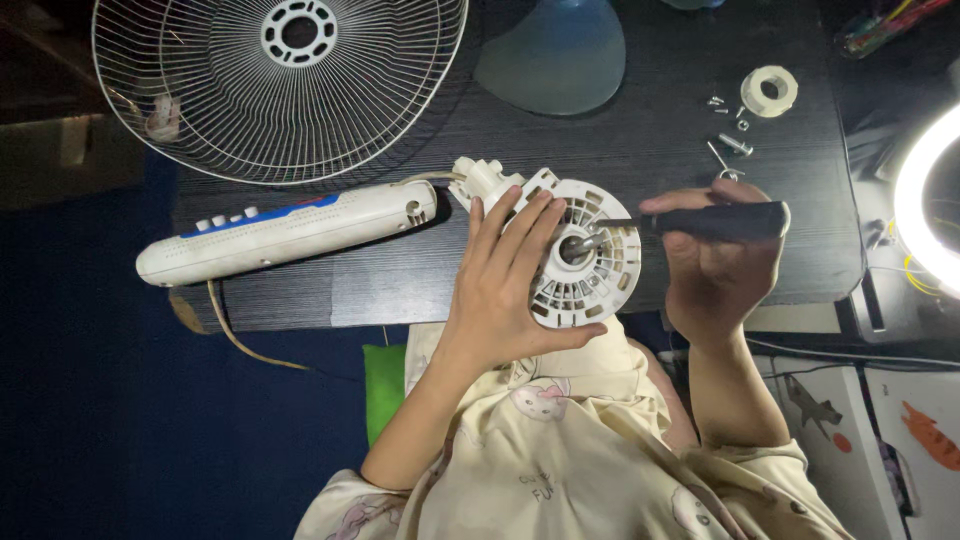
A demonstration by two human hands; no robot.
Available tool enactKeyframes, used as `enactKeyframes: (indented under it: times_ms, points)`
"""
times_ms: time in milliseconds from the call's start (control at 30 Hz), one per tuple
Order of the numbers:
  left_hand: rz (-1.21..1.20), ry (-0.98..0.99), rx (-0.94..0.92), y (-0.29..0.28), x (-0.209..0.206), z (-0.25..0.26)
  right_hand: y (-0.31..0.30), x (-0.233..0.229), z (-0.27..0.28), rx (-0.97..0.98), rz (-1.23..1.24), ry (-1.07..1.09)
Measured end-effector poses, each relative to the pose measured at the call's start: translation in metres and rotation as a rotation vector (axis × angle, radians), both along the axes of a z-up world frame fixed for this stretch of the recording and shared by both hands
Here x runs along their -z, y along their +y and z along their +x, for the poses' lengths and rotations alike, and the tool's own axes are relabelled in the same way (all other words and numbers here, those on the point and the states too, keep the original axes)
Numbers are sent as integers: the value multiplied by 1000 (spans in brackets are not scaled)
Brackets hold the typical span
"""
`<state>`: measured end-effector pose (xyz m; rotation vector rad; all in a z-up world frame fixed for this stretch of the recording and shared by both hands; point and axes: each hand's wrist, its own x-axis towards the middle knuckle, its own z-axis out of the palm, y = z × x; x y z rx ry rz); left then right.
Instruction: The person disassembles a standing electric fan on a table. They use a screwdriver to remove screws from the fan neck, detach the fan head, remove the fan blades, and then unscrew the motor housing from the base.
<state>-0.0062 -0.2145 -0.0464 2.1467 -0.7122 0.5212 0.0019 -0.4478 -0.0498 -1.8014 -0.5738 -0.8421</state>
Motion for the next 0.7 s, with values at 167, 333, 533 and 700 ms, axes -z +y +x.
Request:
enactKeyframes:
  times_ms: [167,333,533,700]
  points:
    - [9,-1,-2,0,-1,1,-1,1,3,-14,-4,4]
    - [12,-1,1,1,-2,1,1,-5,1,-51,15,62]
    - [-3,-1,27,6,-5,3,2,-14,5,-102,25,149]
    - [-28,0,74,12,-6,9,5,-27,20,-139,-37,147]
